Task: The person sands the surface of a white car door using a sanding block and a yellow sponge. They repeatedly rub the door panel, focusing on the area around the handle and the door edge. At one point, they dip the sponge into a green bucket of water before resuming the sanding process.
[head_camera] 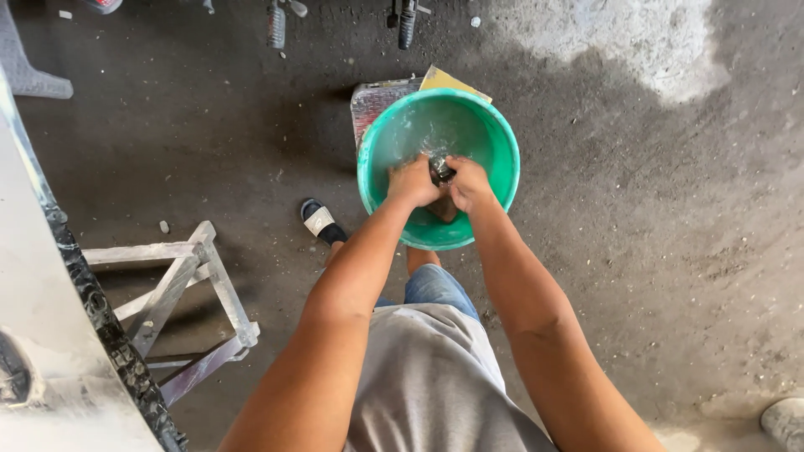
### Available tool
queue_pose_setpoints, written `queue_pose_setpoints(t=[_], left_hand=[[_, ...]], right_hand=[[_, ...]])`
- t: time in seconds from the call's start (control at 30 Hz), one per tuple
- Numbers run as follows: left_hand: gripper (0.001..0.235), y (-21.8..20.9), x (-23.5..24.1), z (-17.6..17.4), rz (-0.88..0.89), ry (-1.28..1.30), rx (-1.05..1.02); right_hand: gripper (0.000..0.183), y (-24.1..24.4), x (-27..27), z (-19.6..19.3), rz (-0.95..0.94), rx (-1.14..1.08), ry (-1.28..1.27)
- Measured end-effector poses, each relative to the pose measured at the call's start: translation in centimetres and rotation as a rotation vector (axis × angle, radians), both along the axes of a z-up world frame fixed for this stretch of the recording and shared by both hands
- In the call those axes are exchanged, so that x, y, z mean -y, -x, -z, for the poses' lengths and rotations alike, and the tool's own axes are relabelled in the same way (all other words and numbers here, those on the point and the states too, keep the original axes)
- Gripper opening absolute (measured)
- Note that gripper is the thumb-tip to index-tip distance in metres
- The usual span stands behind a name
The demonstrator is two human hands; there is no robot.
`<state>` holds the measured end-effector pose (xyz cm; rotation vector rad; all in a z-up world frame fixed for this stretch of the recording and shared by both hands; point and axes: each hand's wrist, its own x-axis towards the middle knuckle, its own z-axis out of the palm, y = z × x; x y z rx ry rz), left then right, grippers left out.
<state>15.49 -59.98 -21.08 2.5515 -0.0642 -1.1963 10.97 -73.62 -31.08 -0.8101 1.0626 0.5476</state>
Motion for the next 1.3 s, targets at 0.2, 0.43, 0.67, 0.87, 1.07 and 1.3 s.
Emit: queue_pose_setpoints(t=[0.2,0.43,0.67,0.87,1.07,1.3], left_hand=[[0.083,-0.7,-0.4,1.3,-0.105,0.087,0.023],[0.042,-2.8,1.5,5.8,0.165,-0.227,-0.024],[0.042,-2.8,1.1,4.9,0.095,-0.171,-0.161],[0.051,-3.8,1.8,4.1,0.263,-0.142,-0.281],[0.037,-3.2,1.7,4.6,0.213,-0.095,-0.270],[0.014,1.6,2.0,-10.3,-0.221,0.899,0.228]], right_hand=[[0.033,0.9,0.8,-2.0,0.050,0.228,0.305],[0.036,1.8,1.0,-3.1,-0.100,0.246,0.491],[0.024,2.7,0.8,-2.4,-0.177,0.360,0.824],[0.014,1.6,0.1,-7.3,-0.318,0.324,0.879],[0.024,2.3,0.7,-6.9,-0.353,0.410,0.927],[0.037,2.0,2.0,-6.4,-0.053,0.333,0.527]])
